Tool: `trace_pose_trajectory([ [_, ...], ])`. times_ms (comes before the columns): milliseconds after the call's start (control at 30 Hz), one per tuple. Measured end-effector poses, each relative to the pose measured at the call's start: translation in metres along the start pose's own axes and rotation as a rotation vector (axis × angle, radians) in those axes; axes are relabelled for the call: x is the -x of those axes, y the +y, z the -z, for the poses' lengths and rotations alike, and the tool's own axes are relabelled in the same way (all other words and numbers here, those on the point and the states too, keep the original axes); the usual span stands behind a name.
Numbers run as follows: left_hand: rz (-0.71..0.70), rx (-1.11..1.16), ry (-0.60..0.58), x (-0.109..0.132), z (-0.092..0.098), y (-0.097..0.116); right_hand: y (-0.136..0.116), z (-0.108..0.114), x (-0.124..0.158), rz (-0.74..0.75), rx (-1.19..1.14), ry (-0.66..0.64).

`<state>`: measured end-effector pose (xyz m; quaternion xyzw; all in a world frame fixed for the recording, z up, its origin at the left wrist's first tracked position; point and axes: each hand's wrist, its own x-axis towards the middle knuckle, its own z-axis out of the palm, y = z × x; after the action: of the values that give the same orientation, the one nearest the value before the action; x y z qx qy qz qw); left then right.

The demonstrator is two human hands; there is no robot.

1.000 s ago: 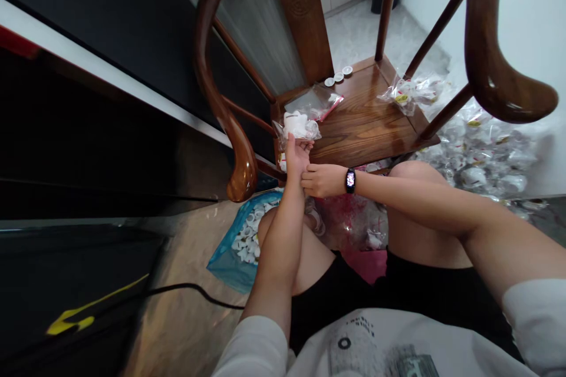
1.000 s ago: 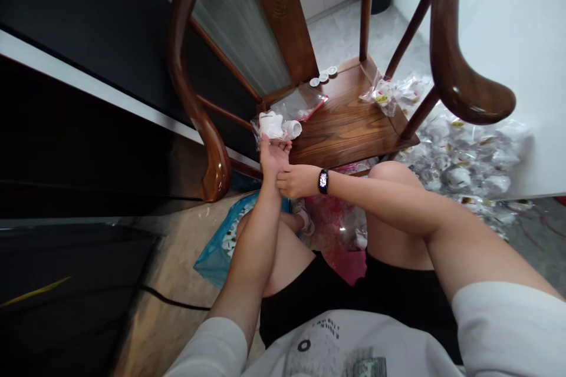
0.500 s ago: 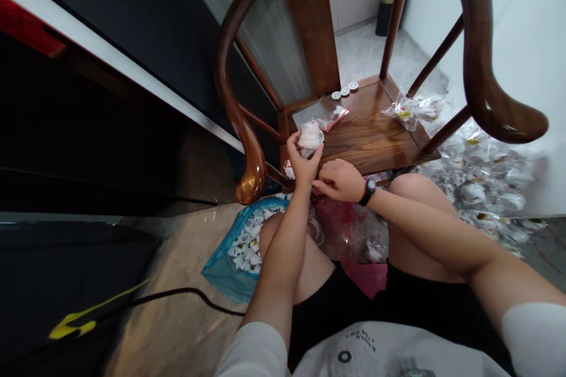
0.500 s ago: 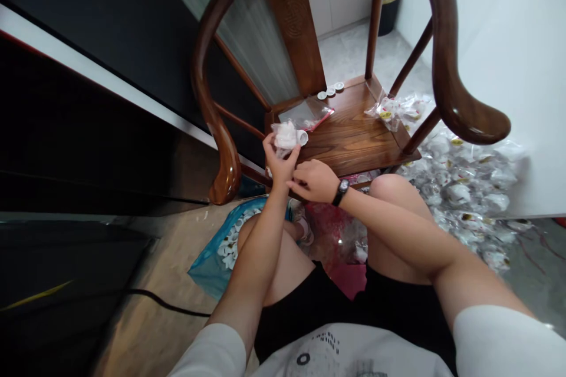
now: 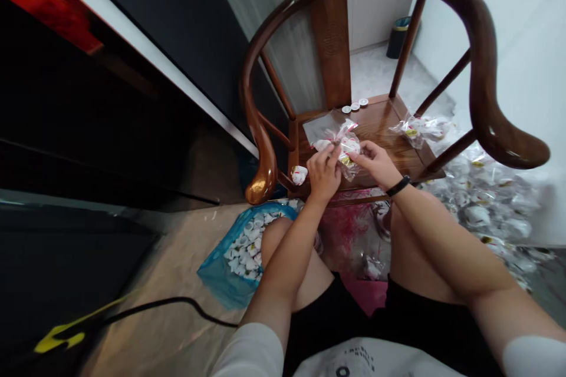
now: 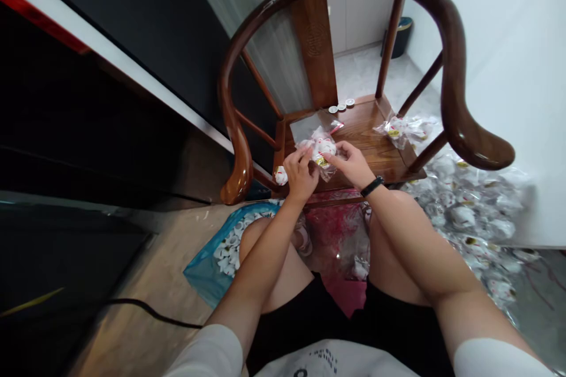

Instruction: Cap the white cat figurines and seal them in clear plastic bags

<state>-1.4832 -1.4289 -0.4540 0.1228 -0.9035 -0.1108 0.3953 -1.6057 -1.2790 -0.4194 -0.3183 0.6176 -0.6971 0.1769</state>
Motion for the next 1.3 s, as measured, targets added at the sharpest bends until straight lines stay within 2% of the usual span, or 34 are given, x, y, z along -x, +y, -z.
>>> trace_pose_trajectory([
  [100, 0.051, 0.035, 0.003, -0.004, 0.005, -0.001, 0.003, 0.03, -0.014, 0.092, 0.375, 0.094],
  [167, 0.075, 0.071, 0.001, -0.007, 0.008, -0.003, 0.01, 0.057, -0.026, 0.072, 0.686, 0.163],
  [267, 0.086, 0.13, -0.002, -0.009, 0.011, -0.006, 0.021, 0.09, -0.044, -0.127, 0.998, 0.237],
  [333, 0.088, 0.17, -0.02, -0.008, 0.011, -0.006, 0.027, 0.103, -0.052, -0.257, 1.106, 0.272],
  [400, 0.092, 0.206, -0.047, -0.007, 0.011, -0.004, 0.032, 0.11, -0.058, -0.325, 1.186, 0.311],
  [533, 0.12, 0.221, -0.121, -0.006, 0.012, 0.0, 0.04, 0.118, -0.061, -0.385, 1.251, 0.345],
  [667, 0.12, 0.146, -0.206, -0.009, 0.018, -0.002, 0.048, 0.126, -0.059, -0.371, 1.273, 0.406],
  [800, 0.185, -0.018, -0.361, -0.011, 0.024, -0.018, 0.051, 0.13, -0.057, -0.348, 1.322, 0.478],
  [933, 0.345, -0.132, -0.481, -0.009, 0.029, -0.04, 0.051, 0.131, -0.056, -0.357, 1.333, 0.443],
  [1100, 0.419, -0.169, -0.488, -0.009, 0.035, -0.053, 0.051, 0.134, -0.057, -0.342, 1.301, 0.363],
  [1300, 0.518, -0.157, -0.539, -0.006, 0.03, -0.05, 0.054, 0.135, -0.058, -0.351, 1.266, 0.39],
])
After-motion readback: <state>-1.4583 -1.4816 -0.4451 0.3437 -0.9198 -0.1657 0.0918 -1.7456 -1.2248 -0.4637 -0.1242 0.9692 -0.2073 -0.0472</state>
